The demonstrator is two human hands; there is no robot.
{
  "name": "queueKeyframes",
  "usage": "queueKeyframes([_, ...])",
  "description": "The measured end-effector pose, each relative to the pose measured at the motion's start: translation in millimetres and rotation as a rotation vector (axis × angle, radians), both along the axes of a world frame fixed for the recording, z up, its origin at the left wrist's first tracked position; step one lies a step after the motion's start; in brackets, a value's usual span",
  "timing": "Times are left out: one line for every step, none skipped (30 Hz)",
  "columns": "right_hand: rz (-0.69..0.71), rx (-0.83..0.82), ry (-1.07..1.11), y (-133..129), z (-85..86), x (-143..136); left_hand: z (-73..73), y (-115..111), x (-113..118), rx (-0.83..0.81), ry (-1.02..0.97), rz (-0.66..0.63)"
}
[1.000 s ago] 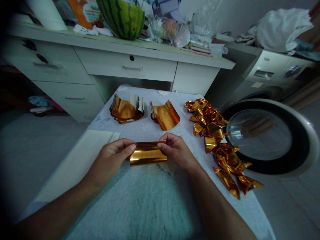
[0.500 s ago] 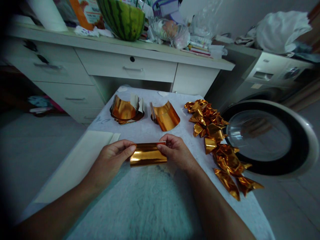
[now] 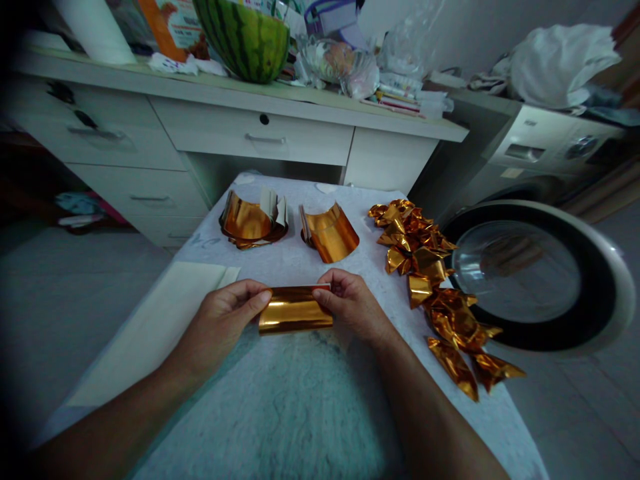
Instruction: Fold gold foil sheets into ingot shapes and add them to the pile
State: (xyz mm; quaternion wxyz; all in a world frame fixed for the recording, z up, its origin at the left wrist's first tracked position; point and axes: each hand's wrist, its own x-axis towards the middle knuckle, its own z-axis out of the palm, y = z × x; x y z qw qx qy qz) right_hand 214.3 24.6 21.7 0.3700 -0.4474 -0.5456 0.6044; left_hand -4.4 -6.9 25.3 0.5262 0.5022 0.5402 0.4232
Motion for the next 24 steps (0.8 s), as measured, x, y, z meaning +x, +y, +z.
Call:
queueKeyframes([0.005,0.005,-0.012,0.1,-1.1,-0.7,-0.7,0.2,-0.1,0.003,0.024,0.003])
queueKeyframes([0.012,0.012,-0.03,0.1,-2.6,-1.6,-1.6,0.4,-0.2,0.006,0.056,0.005])
queueKeyframes([0.016,0.021,-0.056,0.1,-4.5,-2.6,-2.6,0.7,-0.2,0.012,0.094,0.008])
queueKeyframes([0.011,0.036,-0.087,0.1,-6.5,-3.7,-3.7,1.1,-0.1,0.021,0.138,0.008])
queueKeyframes([-0.002,0.059,-0.124,0.1,-8.6,-4.8,-4.9,1.4,0.0,0.039,0.19,0.009])
queueKeyframes([-0.023,0.09,-0.164,0.1,-10.4,-5.9,-6.0,1.6,0.3,0.067,0.246,0.006])
queueKeyframes([-0.044,0.126,-0.21,0.2,-11.9,-6.9,-7.0,1.7,0.6,0.096,0.297,0.002])
queueKeyframes([-0.065,0.163,-0.262,0.3,-12.9,-7.8,-7.9,1.8,0.9,0.127,0.345,-0.001])
queueKeyframes([-0.082,0.198,-0.317,0.4,-13.3,-8.7,-8.6,1.8,1.3,0.153,0.388,-0.006])
queueKeyframes([-0.095,0.227,-0.373,0.5,-13.2,-9.4,-9.2,1.8,1.7,0.173,0.431,-0.011])
queueKeyframes([-0.104,0.246,-0.425,0.5,-12.8,-10.1,-9.7,1.8,2.0,0.189,0.476,-0.016])
queueKeyframes([-0.116,0.261,-0.465,0.5,-12.1,-10.7,-10.2,1.9,2.2,0.202,0.521,-0.022])
queueKeyframes([-0.124,0.27,-0.493,0.4,-11.3,-11.2,-10.8,2.0,2.3,0.213,0.564,-0.03])
queueKeyframes([-0.127,0.276,-0.508,0.4,-10.7,-11.7,-11.5,2.2,2.5,0.223,0.602,-0.039])
queueKeyframes([-0.127,0.277,-0.513,0.3,-10.4,-12.1,-12.1,2.4,2.6,0.229,0.634,-0.049])
queueKeyframes([-0.126,0.275,-0.513,0.4,-10.3,-12.4,-12.6,2.6,2.8,0.235,0.66,-0.059])
queueKeyframes([-0.122,0.27,-0.514,0.5,-10.4,-12.6,-13.0,2.8,3.1,0.239,0.682,-0.069])
queueKeyframes([-0.119,0.266,-0.519,0.7,-10.8,-12.7,-13.1,3.0,3.4,0.241,0.706,-0.079])
queueKeyframes([-0.117,0.264,-0.532,1.0,-11.1,-12.8,-12.9,3.1,3.9,0.243,0.731,-0.087])
queueKeyframes([-0.116,0.266,-0.551,1.2,-11.4,-12.8,-12.6,3.2,4.4,0.246,0.757,-0.092])
queueKeyframes([-0.114,0.269,-0.573,1.3,-11.5,-12.8,-12.0,3.3,4.9,0.248,0.782,-0.096])
queueKeyframes([-0.111,0.273,-0.594,1.4,-11.4,-12.9,-11.4,3.4,5.5,0.251,0.807,-0.097])
queueKeyframes([-0.11,0.275,-0.611,1.3,-11.2,-13.0,-10.8,3.5,5.9,0.257,0.83,-0.098])
queueKeyframes([-0.109,0.278,-0.625,1.1,-10.9,-13.2,-10.5,3.6,6.2,0.267,0.851,-0.097])
